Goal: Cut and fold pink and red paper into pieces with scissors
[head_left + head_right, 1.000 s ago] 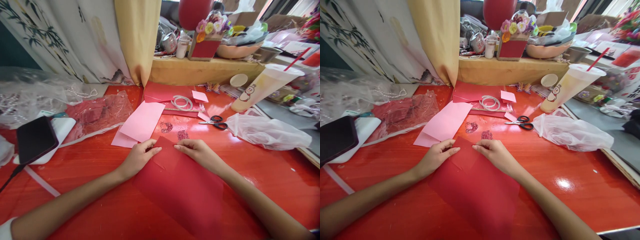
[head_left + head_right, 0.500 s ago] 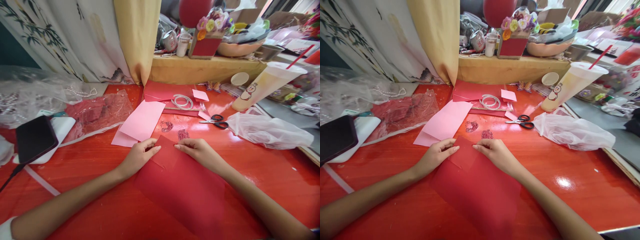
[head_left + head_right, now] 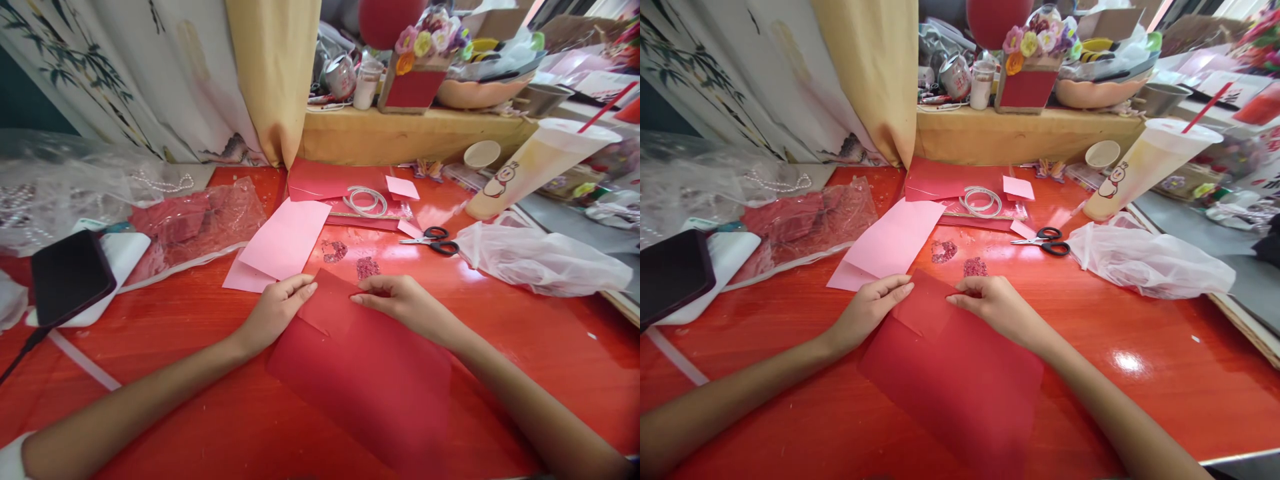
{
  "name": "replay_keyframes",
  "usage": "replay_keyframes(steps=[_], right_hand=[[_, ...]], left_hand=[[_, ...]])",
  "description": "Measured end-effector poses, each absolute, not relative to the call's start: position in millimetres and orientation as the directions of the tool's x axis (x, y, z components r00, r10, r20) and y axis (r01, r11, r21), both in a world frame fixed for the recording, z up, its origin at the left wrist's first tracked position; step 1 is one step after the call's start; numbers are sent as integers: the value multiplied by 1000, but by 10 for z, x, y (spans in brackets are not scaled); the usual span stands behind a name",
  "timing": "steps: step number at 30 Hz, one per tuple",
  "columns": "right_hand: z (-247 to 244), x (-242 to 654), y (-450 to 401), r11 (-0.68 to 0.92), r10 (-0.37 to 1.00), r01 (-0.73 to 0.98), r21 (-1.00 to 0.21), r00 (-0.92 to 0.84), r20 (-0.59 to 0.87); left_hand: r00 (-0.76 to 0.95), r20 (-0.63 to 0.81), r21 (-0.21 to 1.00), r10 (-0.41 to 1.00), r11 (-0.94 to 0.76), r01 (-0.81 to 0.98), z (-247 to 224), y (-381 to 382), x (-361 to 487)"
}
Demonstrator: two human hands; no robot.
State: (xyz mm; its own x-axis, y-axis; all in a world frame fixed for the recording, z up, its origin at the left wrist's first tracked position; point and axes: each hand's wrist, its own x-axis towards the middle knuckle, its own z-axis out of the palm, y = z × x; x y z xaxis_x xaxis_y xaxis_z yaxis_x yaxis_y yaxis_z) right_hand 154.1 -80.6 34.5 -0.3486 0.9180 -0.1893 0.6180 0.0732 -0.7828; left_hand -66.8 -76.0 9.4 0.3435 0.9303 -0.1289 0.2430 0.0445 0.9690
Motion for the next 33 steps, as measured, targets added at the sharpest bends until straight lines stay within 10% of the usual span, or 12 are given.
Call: replay_keyframes(steps=[33], right_hand=[[327, 1561, -791, 128, 928, 619, -775, -351, -127]], left_hand=[[354, -151, 965, 923, 58, 257, 94, -765, -659]])
